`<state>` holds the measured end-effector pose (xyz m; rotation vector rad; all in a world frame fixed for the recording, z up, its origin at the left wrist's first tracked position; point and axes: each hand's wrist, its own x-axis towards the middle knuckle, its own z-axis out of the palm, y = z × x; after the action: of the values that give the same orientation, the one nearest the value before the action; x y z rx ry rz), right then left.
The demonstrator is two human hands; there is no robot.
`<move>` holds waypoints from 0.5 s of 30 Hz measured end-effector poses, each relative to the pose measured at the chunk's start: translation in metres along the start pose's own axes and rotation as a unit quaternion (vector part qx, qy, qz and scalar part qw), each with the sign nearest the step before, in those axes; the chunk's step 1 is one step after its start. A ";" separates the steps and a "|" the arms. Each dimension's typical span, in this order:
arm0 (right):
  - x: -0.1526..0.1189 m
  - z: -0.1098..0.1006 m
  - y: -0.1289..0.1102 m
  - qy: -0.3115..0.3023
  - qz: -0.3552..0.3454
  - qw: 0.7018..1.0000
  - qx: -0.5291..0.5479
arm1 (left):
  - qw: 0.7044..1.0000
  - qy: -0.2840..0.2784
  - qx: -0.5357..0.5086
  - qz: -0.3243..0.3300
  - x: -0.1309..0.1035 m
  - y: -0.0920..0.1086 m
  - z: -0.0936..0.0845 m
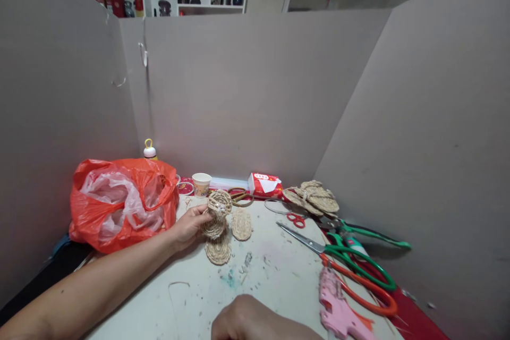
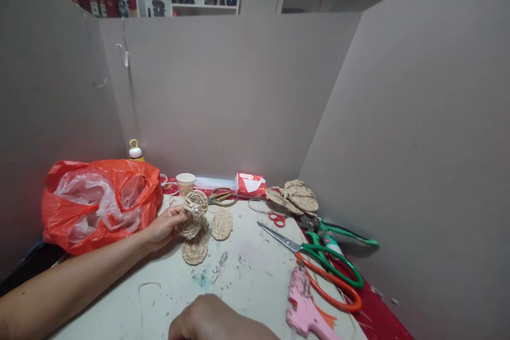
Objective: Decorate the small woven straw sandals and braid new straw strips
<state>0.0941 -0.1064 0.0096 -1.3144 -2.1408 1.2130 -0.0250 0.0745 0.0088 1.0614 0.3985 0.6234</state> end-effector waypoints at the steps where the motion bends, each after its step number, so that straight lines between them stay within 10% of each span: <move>1: 0.002 0.000 -0.003 -0.005 -0.004 1.000 -0.006 | 1.000 -0.002 0.003 -0.008 0.000 -0.001 -0.001; 15: 0.005 0.001 -0.011 0.006 -0.035 0.998 -0.043 | 0.998 -0.041 0.038 -0.024 0.000 -0.003 -0.002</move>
<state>0.0846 -0.1052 0.0171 -1.2674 -2.2328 1.0954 -0.0248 0.0746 0.0050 1.1420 0.3775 0.5232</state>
